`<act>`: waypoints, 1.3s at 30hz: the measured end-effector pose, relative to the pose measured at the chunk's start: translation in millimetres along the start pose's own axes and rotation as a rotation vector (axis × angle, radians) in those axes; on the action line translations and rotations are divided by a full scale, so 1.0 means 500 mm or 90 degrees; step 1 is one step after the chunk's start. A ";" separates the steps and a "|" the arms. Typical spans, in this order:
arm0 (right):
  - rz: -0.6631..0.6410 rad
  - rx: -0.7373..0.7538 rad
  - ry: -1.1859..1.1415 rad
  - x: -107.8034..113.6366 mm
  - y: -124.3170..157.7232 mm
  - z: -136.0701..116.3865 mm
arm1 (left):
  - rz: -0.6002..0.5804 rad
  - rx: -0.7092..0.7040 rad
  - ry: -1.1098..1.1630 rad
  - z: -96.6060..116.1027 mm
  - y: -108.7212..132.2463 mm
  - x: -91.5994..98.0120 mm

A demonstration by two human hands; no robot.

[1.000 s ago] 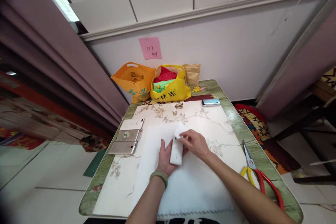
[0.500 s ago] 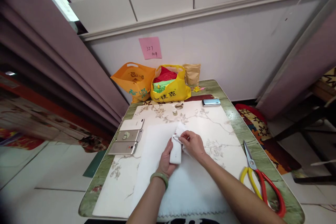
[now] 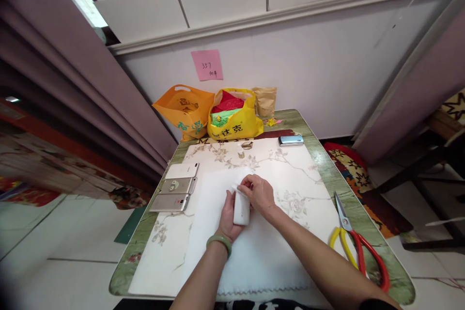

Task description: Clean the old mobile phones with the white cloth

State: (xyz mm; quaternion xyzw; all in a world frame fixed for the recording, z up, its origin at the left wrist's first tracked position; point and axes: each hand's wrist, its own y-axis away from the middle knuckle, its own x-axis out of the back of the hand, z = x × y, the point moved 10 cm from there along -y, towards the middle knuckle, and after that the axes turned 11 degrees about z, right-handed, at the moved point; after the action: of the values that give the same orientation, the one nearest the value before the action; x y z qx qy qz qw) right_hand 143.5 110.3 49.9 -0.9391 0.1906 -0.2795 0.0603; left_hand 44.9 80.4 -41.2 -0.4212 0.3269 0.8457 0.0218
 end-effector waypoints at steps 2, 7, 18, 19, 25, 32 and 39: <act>0.000 -0.021 -0.005 0.002 0.001 0.015 | 0.015 0.010 -0.004 -0.004 -0.007 0.007; -0.020 -0.083 -0.025 0.006 -0.001 0.055 | 0.028 0.012 -0.017 -0.007 -0.016 0.018; -0.031 -0.144 -0.072 0.021 0.014 0.103 | -0.017 -0.002 0.006 0.012 0.004 -0.011; -0.030 -0.147 -0.089 0.021 0.013 0.103 | -0.015 -0.004 0.007 0.013 0.004 -0.011; -0.111 -0.144 -0.179 -0.009 0.014 0.087 | 0.004 0.001 -0.029 0.001 0.001 -0.004; -0.031 -0.094 -0.060 0.007 -0.015 0.058 | 0.029 0.024 -0.055 -0.009 -0.003 0.006; -0.004 -0.082 0.030 0.015 -0.012 0.080 | 0.039 0.008 -0.063 -0.006 0.001 0.013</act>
State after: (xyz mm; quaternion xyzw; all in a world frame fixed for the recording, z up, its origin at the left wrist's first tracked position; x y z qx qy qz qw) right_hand 172.8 113.1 21.4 -0.9347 0.2068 -0.2892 -0.0053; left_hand 42.7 76.7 -47.2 -0.3687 0.3431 0.8638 0.0147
